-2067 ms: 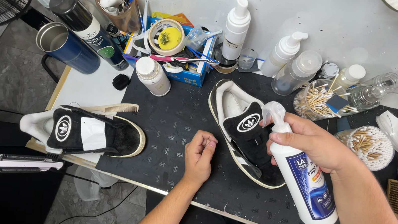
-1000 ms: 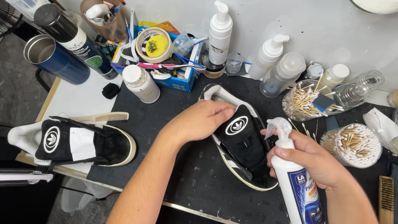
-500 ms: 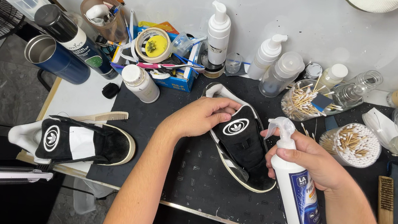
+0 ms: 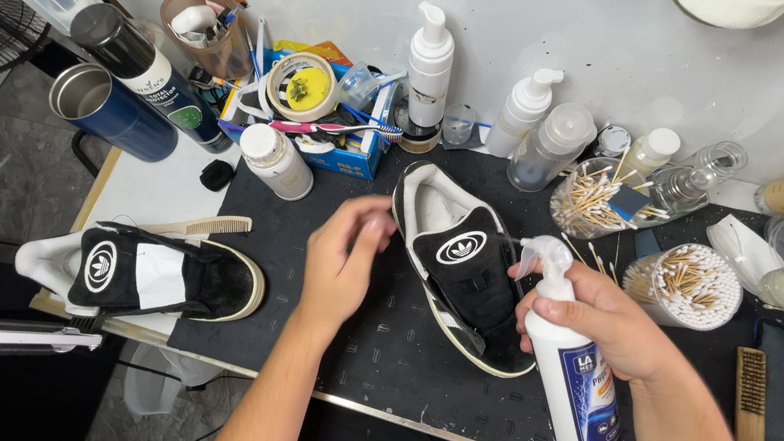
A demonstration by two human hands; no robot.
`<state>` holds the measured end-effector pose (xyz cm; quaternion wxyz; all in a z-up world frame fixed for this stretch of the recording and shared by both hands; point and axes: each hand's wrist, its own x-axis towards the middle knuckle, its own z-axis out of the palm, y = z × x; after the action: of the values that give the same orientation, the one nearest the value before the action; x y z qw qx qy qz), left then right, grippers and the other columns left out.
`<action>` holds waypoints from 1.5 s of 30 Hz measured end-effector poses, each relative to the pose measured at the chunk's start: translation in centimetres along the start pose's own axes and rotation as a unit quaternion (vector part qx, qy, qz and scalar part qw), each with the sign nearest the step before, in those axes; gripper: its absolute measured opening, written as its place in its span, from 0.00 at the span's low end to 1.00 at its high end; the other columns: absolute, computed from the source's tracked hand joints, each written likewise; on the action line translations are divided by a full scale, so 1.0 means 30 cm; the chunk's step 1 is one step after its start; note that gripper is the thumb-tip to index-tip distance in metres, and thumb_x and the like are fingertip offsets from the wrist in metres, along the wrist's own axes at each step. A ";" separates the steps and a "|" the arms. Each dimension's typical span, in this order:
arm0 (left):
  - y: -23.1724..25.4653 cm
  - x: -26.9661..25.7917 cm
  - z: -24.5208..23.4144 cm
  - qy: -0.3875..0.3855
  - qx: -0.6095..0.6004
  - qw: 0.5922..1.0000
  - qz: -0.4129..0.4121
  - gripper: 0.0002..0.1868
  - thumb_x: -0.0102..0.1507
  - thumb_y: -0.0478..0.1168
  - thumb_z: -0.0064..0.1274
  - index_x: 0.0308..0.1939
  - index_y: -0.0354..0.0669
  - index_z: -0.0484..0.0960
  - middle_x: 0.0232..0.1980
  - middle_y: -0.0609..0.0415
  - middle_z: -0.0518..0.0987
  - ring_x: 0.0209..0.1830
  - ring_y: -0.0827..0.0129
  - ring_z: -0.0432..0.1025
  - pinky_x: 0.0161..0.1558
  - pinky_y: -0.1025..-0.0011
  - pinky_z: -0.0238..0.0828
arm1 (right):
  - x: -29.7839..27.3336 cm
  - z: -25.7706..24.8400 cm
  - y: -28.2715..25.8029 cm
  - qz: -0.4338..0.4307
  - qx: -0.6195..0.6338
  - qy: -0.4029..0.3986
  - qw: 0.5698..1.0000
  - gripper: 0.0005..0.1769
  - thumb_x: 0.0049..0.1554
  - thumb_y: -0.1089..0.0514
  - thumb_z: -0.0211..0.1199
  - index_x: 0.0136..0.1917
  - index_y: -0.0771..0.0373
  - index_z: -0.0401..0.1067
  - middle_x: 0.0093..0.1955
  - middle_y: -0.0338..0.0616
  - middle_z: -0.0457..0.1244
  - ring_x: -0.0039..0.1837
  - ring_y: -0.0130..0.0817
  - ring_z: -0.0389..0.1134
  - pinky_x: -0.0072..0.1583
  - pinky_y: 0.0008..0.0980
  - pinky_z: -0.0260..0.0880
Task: The person cleans a black and white sneaker by brushing the upper, spraying a cleaning solution, and drying it with a hairdryer. The person repeats the spray and dry steps multiple times while holding the shoe on a workbench.
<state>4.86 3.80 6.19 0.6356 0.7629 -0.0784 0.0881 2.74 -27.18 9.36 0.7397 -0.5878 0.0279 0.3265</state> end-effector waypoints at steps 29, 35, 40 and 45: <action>-0.183 -0.182 0.024 0.048 0.079 0.994 -0.064 0.12 0.70 0.41 0.47 0.41 0.37 0.81 0.26 0.57 0.79 0.24 0.77 0.72 0.28 0.76 0.68 | -0.029 0.016 0.063 -0.056 -0.098 0.030 0.993 0.33 0.51 0.55 0.69 0.68 0.65 0.66 0.41 0.43 0.68 0.45 0.31 0.71 0.49 0.33 0.72; -0.182 -0.186 0.031 0.047 0.083 0.993 -0.067 0.11 0.70 0.40 0.48 0.40 0.36 0.81 0.26 0.57 0.79 0.25 0.77 0.73 0.29 0.76 0.68 | -0.037 -0.002 0.053 -0.053 -0.107 0.000 0.993 0.34 0.50 0.55 0.69 0.68 0.66 0.65 0.41 0.44 0.69 0.46 0.31 0.71 0.49 0.33 0.72; -0.180 -0.181 0.035 0.054 0.078 0.994 -0.058 0.10 0.70 0.39 0.49 0.40 0.36 0.81 0.27 0.56 0.79 0.27 0.77 0.73 0.31 0.76 0.69 | -0.033 0.002 0.054 -0.038 -0.106 0.008 0.994 0.35 0.50 0.53 0.69 0.68 0.67 0.66 0.41 0.43 0.69 0.45 0.31 0.71 0.48 0.33 0.72; -0.179 -0.184 0.035 0.054 0.088 0.993 -0.059 0.09 0.70 0.38 0.49 0.40 0.35 0.81 0.27 0.56 0.79 0.26 0.77 0.73 0.30 0.76 0.68 | -0.074 -0.026 0.069 -0.039 -0.112 -0.012 0.993 0.35 0.51 0.52 0.68 0.68 0.66 0.65 0.40 0.42 0.70 0.45 0.29 0.70 0.48 0.30 0.71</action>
<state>0.76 3.77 -0.42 0.5732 0.8134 0.0097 0.0983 0.21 -28.68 8.31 0.6814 -0.6639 -0.0409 0.3054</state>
